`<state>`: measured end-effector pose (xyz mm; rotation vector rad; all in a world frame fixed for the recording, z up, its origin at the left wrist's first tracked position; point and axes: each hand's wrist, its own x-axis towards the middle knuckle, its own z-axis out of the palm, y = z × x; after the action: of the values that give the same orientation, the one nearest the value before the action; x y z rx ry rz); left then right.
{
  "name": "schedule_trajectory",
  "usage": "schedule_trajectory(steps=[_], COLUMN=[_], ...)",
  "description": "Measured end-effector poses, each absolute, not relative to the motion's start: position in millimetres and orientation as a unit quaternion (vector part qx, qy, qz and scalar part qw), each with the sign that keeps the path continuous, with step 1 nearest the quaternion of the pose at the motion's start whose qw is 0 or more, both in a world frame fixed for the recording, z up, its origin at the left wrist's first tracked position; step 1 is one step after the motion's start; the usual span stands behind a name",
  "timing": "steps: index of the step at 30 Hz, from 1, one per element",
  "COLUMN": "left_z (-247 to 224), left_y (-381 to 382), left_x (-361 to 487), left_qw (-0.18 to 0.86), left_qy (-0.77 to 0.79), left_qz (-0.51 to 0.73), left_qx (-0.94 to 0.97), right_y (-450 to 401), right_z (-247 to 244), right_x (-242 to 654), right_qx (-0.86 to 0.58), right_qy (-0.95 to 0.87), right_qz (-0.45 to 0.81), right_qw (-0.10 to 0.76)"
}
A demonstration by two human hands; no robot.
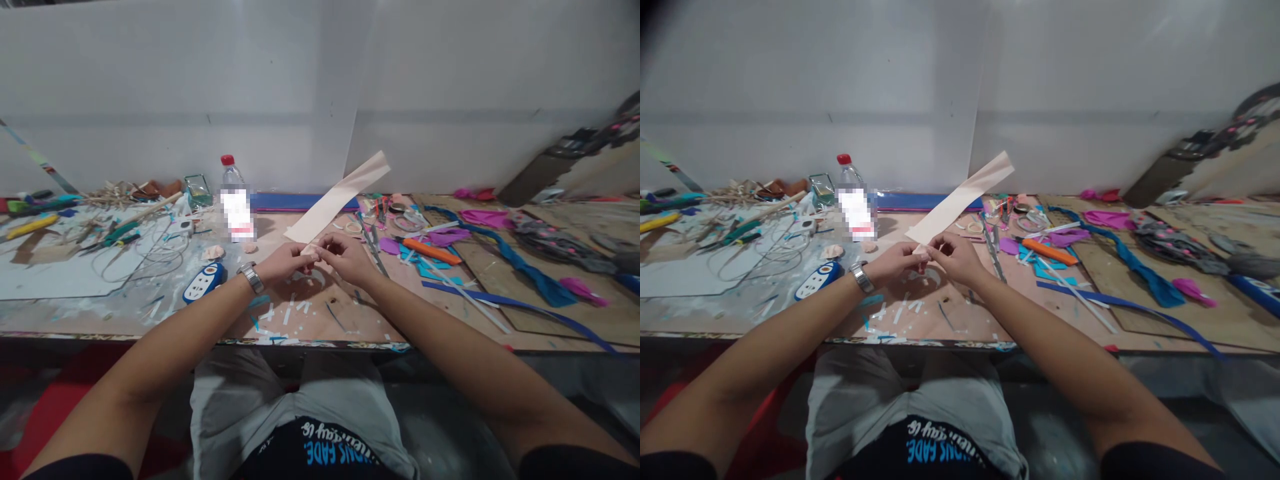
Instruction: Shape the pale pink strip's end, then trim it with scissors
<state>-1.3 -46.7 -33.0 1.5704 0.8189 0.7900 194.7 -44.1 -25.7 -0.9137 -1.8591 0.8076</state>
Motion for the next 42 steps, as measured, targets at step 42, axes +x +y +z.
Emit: schedule_trajectory(steps=[42], left_z=[-30.4], left_y=[-55.5], left_x=[0.3], left_qw=[0.536], left_qy=[0.366], left_qz=[0.273], left_qx=[0.710], right_y=[-45.7], right_z=[-26.4], right_x=[193.7], right_qx=[-0.358], right_qy=[-0.798], right_qz=[0.279], right_qw=[0.397])
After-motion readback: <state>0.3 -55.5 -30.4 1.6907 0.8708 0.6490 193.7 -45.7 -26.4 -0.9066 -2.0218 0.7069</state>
